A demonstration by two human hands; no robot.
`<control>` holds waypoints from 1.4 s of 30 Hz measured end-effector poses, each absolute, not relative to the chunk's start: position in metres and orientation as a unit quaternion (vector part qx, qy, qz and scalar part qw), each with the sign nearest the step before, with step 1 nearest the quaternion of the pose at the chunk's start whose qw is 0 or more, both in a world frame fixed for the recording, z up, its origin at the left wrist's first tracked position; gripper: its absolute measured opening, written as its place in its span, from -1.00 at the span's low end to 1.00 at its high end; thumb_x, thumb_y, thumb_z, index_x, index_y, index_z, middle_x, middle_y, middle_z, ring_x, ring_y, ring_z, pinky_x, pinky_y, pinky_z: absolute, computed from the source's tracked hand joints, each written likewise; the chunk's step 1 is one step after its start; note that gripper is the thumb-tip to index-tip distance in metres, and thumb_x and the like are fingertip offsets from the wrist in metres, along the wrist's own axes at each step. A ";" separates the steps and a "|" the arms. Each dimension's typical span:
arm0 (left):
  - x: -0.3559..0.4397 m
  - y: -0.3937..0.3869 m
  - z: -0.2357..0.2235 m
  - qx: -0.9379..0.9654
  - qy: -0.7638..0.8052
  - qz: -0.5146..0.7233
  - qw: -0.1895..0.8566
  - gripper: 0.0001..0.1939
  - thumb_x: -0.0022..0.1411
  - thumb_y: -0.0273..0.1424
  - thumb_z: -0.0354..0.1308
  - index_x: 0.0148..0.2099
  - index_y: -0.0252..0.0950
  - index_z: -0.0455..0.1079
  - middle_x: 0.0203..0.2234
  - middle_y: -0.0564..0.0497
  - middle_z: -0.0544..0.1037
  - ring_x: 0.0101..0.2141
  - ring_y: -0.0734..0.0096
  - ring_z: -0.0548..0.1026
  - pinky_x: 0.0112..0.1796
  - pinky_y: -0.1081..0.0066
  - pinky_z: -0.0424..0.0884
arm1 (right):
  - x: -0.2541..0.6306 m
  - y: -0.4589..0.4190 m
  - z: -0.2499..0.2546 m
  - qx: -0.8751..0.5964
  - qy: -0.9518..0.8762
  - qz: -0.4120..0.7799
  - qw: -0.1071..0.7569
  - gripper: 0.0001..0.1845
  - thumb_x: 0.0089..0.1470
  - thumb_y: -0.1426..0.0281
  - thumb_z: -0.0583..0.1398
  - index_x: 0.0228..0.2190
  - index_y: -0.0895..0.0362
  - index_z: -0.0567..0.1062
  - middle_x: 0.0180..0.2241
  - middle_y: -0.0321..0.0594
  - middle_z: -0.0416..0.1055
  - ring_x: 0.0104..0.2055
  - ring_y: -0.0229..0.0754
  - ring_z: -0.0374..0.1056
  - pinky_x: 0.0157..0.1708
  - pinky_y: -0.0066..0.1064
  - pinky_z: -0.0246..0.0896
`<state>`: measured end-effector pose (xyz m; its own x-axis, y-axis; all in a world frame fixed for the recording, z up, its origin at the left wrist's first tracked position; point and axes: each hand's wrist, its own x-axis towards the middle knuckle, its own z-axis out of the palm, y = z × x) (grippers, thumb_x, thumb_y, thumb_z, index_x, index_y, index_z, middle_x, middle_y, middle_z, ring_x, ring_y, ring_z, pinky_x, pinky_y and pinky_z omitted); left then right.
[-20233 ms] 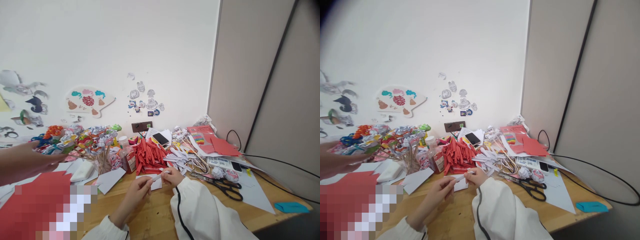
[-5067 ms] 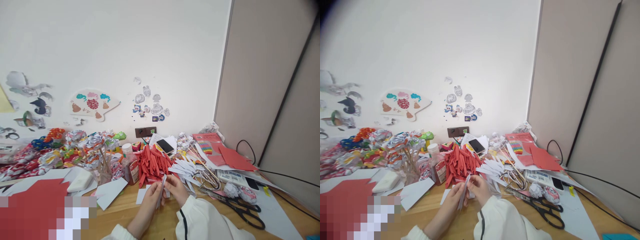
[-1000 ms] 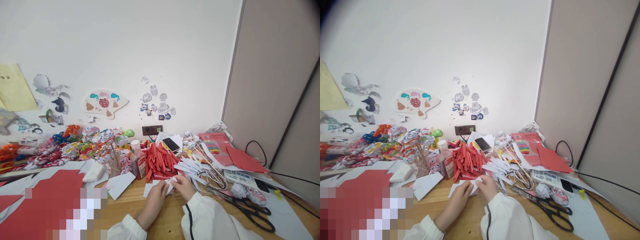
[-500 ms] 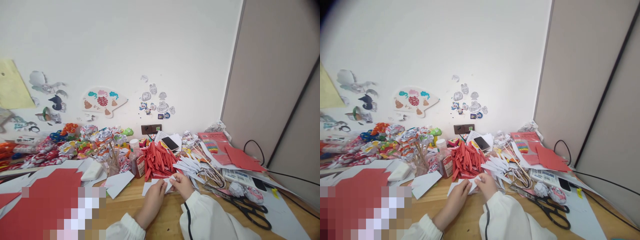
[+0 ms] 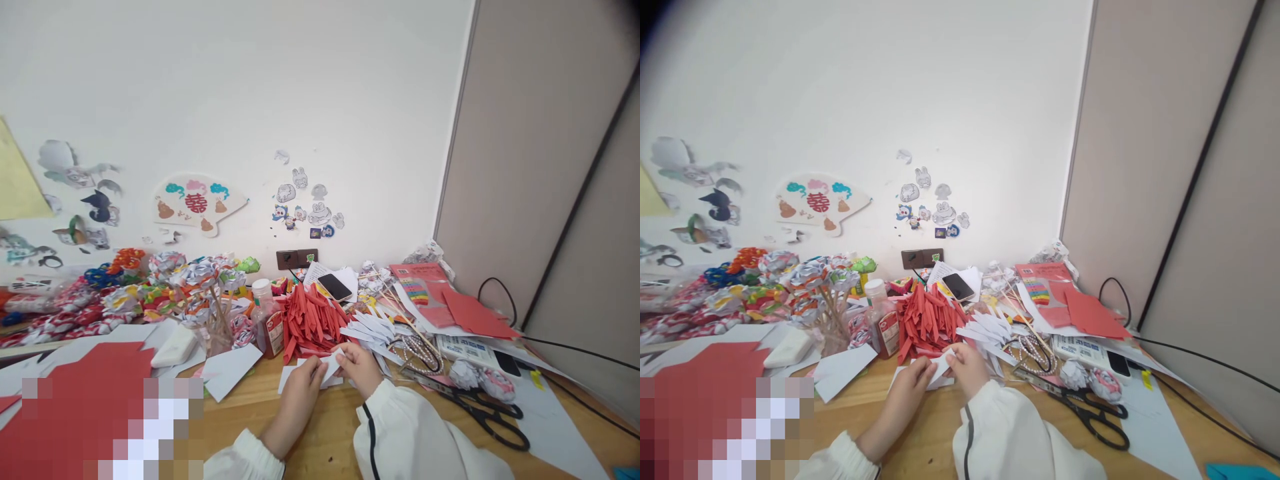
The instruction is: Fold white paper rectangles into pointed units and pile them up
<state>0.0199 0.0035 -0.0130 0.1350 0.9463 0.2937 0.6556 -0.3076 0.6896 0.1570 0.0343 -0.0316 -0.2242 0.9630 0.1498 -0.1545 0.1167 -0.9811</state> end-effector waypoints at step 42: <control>0.020 0.001 -0.009 0.728 0.533 0.368 0.224 -0.72 0.08 -0.24 -0.16 -0.57 -0.25 0.16 -0.77 0.13 0.31 -0.62 0.42 0.31 -0.54 0.51 0.15 | 0.159 0.029 -0.030 -0.394 -0.661 0.424 0.479 -0.80 -0.08 0.36 0.03 -0.36 0.16 0.33 -0.66 -0.35 0.28 -0.59 -0.32 0.25 -0.56 -0.50 0.15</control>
<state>0.0200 0.0013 -0.0093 0.1599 0.9414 0.2969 0.6119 -0.3306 0.7186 0.1592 0.0295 -0.0303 -0.2318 0.9256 0.2991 0.1142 0.3312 -0.9366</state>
